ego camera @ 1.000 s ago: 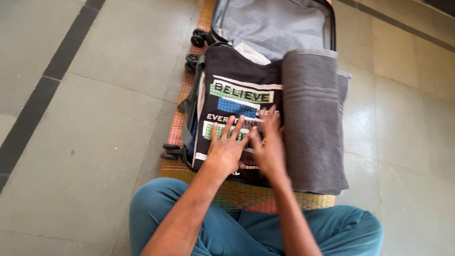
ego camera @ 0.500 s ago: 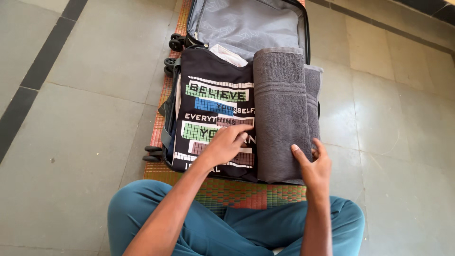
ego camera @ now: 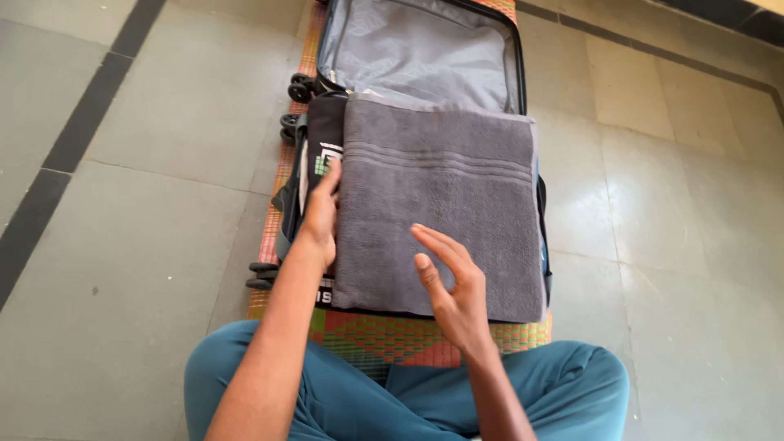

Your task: The person sits on a mat and packs a suitcase with folded clothes and a towel. They secure the items using the suitcase's compression straps, then open the lid to remove some clothes before re-securing the remaining items.

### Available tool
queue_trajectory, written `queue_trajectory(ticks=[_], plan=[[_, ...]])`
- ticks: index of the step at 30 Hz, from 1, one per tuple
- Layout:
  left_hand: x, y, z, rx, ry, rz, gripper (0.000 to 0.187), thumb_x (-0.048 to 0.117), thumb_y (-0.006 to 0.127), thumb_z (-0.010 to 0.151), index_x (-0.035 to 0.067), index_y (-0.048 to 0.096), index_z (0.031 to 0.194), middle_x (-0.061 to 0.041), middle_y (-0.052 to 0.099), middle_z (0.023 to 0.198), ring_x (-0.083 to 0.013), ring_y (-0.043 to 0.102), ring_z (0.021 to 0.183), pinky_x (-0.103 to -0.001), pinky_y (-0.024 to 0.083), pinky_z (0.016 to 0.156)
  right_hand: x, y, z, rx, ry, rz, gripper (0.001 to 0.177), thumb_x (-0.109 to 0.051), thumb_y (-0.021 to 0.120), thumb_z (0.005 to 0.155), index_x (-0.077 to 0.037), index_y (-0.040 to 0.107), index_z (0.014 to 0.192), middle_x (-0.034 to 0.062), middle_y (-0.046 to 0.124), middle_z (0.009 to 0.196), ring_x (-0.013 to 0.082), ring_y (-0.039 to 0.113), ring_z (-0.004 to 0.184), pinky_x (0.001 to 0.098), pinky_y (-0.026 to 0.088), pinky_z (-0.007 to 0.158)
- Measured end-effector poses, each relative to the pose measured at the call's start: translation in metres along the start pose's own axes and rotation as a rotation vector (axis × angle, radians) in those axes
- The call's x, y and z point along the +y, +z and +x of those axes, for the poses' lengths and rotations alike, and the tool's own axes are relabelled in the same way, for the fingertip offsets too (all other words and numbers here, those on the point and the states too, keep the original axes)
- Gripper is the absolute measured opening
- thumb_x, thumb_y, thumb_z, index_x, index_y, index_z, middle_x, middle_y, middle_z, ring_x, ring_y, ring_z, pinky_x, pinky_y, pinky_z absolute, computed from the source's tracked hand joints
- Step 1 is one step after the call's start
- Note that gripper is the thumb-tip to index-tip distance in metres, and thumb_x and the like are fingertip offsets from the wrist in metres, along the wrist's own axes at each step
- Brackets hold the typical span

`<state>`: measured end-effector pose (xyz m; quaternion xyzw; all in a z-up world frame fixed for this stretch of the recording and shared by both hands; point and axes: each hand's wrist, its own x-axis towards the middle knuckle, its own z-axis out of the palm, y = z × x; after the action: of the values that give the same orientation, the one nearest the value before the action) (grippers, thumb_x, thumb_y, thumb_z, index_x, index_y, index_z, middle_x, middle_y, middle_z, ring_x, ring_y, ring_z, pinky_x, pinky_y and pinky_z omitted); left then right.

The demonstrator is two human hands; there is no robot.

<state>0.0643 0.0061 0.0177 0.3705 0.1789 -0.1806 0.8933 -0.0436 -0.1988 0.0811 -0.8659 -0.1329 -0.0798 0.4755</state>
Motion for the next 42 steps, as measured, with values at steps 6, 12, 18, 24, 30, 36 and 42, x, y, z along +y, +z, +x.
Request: queue_trajectory(ticks=[6,12,18,24,30,36,42], plan=[[-0.016,0.02,-0.008,0.15,0.498,0.311,0.06,0.0,0.066,0.086,-0.002,0.053,0.144,-0.019,0.071,0.124,-0.0247,0.069,0.108,-0.033,0.055,0.093,0.031,0.033,-0.014,-0.1,-0.117,-0.5,0.069,-0.041,0.061,0.098,-0.011,0.043,0.157,0.0142,0.032,0.168,0.0317,0.018,0.158,0.0544,0.006,0.125],[-0.012,0.007,-0.008,0.323,0.541,0.444,0.056,0.0,0.062,0.086,-0.001,0.055,0.141,-0.016,0.072,0.125,-0.0204,0.071,0.109,-0.03,0.056,0.092,0.038,0.041,-0.011,-0.251,-0.064,-0.559,0.067,-0.046,0.056,0.099,-0.016,0.042,0.157,0.0092,0.029,0.168,0.0281,0.015,0.157,0.0605,-0.005,0.12],[-0.017,-0.019,0.016,0.602,0.826,0.85,0.046,0.007,0.068,0.091,0.003,0.062,0.136,-0.015,0.074,0.122,-0.0259,0.072,0.105,-0.035,0.055,0.095,0.038,0.046,-0.015,-0.199,-0.089,-0.594,0.064,-0.045,0.055,0.102,-0.018,0.041,0.158,0.0073,0.03,0.168,0.0275,0.019,0.159,0.0578,-0.001,0.124],[0.055,-0.074,-0.015,0.852,0.699,1.392,0.036,0.016,0.063,0.093,0.011,0.069,0.128,-0.016,0.074,0.114,-0.0387,0.068,0.106,-0.05,0.051,0.091,0.029,0.064,0.031,-0.104,-0.236,-0.538,0.069,-0.045,0.053,0.102,-0.016,0.035,0.162,0.0127,0.025,0.172,0.0307,0.017,0.161,0.0608,0.0,0.125],[0.058,-0.135,-0.007,0.508,-0.286,1.468,0.05,0.039,0.052,0.105,-0.005,0.074,0.109,-0.024,0.075,0.106,-0.0401,0.075,0.102,-0.054,0.058,0.091,0.029,0.107,0.082,-0.208,-0.308,-0.736,0.074,-0.059,0.054,0.096,-0.021,0.039,0.157,0.0123,0.031,0.166,0.0335,0.022,0.154,0.068,0.002,0.118],[-0.005,-0.179,0.096,0.615,0.063,1.096,0.046,0.032,0.049,0.099,-0.004,0.069,0.12,-0.029,0.071,0.119,-0.0416,0.064,0.119,-0.051,0.047,0.103,0.025,0.096,0.127,-0.394,0.075,-0.617,0.07,-0.065,0.045,0.102,-0.025,0.045,0.159,0.0042,0.046,0.161,0.0224,0.04,0.152,0.0574,0.022,0.132],[-0.049,-0.256,0.169,0.645,0.196,0.047,0.018,0.016,0.06,0.097,-0.001,0.06,0.102,-0.019,0.061,0.094,-0.0326,0.06,0.075,-0.042,0.047,0.068,0.069,0.139,0.16,-0.121,-0.284,-0.756,0.079,-0.061,0.052,0.096,-0.025,0.029,0.163,0.0094,0.02,0.171,0.0326,0.011,0.157,0.0643,-0.002,0.121]])
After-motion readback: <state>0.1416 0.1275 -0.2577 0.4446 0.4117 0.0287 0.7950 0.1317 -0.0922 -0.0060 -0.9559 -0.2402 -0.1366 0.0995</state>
